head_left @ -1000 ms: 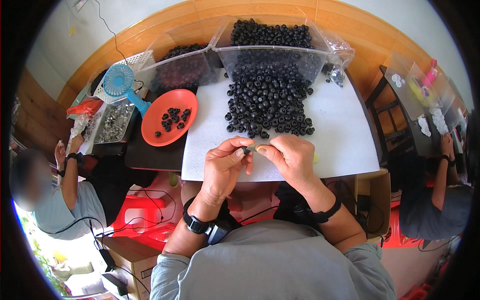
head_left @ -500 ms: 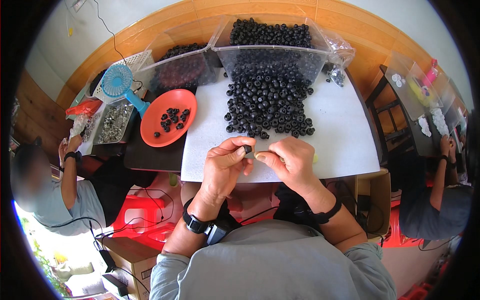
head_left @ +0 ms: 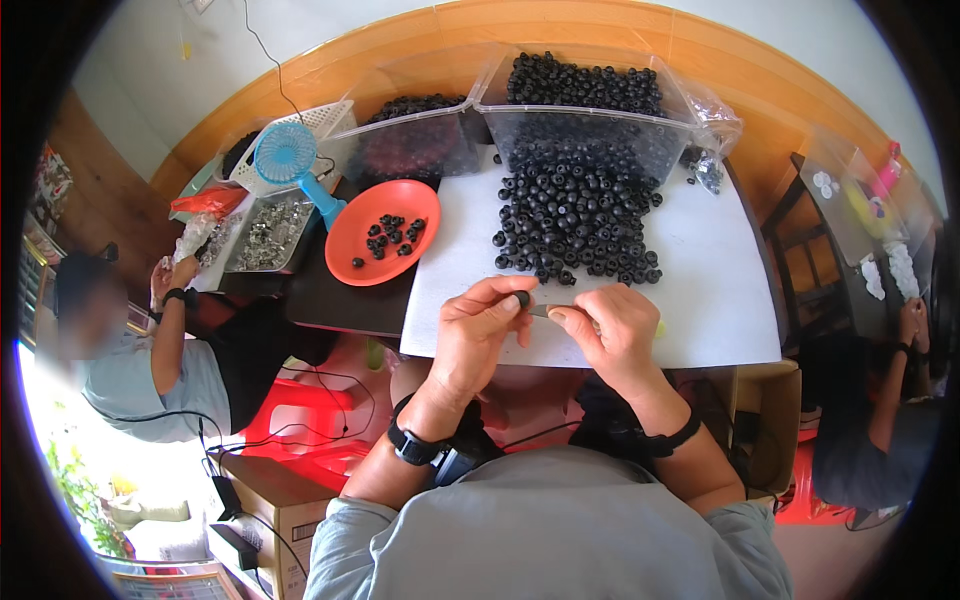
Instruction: Trimming excess material from small black shoe components using a knife.
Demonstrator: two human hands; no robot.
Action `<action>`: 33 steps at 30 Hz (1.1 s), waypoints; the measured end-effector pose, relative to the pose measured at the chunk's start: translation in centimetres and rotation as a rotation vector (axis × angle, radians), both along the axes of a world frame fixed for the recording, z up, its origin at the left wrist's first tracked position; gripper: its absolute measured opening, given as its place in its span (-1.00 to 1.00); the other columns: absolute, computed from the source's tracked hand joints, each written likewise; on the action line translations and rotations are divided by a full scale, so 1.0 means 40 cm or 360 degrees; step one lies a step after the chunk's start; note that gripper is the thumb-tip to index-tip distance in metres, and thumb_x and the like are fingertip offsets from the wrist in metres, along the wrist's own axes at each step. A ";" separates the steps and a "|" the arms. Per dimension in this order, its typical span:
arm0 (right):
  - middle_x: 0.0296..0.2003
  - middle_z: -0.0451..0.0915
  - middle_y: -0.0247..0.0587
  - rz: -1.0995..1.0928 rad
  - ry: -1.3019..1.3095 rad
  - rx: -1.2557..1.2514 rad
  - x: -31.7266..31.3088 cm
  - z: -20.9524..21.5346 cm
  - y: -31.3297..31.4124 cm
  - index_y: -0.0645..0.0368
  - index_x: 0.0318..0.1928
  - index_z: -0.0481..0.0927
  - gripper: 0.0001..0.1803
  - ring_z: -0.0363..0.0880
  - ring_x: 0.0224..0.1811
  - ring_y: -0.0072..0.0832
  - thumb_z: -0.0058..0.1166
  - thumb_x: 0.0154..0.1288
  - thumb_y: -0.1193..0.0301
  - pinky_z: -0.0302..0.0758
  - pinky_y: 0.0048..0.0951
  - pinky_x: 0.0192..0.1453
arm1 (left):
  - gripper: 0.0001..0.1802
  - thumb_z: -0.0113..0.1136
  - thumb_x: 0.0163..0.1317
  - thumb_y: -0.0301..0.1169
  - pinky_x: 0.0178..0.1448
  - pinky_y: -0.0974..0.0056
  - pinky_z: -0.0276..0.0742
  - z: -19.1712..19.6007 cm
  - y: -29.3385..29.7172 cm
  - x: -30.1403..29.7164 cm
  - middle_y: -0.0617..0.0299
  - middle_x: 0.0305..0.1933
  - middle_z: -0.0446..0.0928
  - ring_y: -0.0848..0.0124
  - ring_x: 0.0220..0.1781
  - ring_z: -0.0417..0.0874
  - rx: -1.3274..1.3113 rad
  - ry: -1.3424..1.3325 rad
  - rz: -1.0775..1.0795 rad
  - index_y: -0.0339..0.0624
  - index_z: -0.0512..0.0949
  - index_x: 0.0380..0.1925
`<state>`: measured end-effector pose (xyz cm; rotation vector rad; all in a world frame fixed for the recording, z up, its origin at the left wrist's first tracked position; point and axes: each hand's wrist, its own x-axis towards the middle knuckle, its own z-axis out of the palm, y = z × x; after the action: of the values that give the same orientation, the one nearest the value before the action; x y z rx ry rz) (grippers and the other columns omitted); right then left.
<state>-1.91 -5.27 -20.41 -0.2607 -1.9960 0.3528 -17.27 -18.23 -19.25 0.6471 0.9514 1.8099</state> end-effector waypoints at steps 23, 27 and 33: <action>-0.49 0.48 -0.27 -0.0433 -0.0234 0.0130 0.069 0.009 0.029 0.07 -0.43 0.50 -0.70 0.53 -0.43 -0.21 0.42 0.21 0.29 0.47 -0.18 -0.42 | -0.73 0.44 0.03 -0.60 -0.03 0.09 0.57 0.008 0.096 -0.005 0.12 -0.17 0.56 0.10 -0.08 0.57 -0.0001 0.2665 0.0676 -0.21 0.72 -0.21; -0.45 0.46 -0.26 -0.0537 -0.0298 0.0125 0.087 -0.016 0.035 0.08 -0.41 0.49 -0.70 0.53 -0.37 -0.22 0.43 0.15 0.32 0.49 -0.20 -0.40 | -0.73 0.43 -0.01 -0.56 -0.06 0.06 0.52 0.024 0.152 0.013 0.15 -0.22 0.47 0.11 -0.10 0.50 0.0123 0.2978 0.0620 -0.17 0.70 -0.24; -0.44 0.45 -0.25 -0.0495 -0.0230 0.0114 0.091 -0.026 0.038 0.10 -0.41 0.47 -0.70 0.51 -0.35 -0.25 0.43 0.12 0.37 0.48 -0.23 -0.38 | -0.73 0.45 -0.09 -0.50 -0.05 0.09 0.49 0.021 0.186 0.005 0.15 -0.23 0.45 0.12 -0.08 0.46 0.0079 0.3397 0.0562 -0.16 0.68 -0.31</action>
<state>1.72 -3.76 -21.43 -0.5560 -2.0641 0.0657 -17.08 -10.80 -18.41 2.6740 2.3002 0.7172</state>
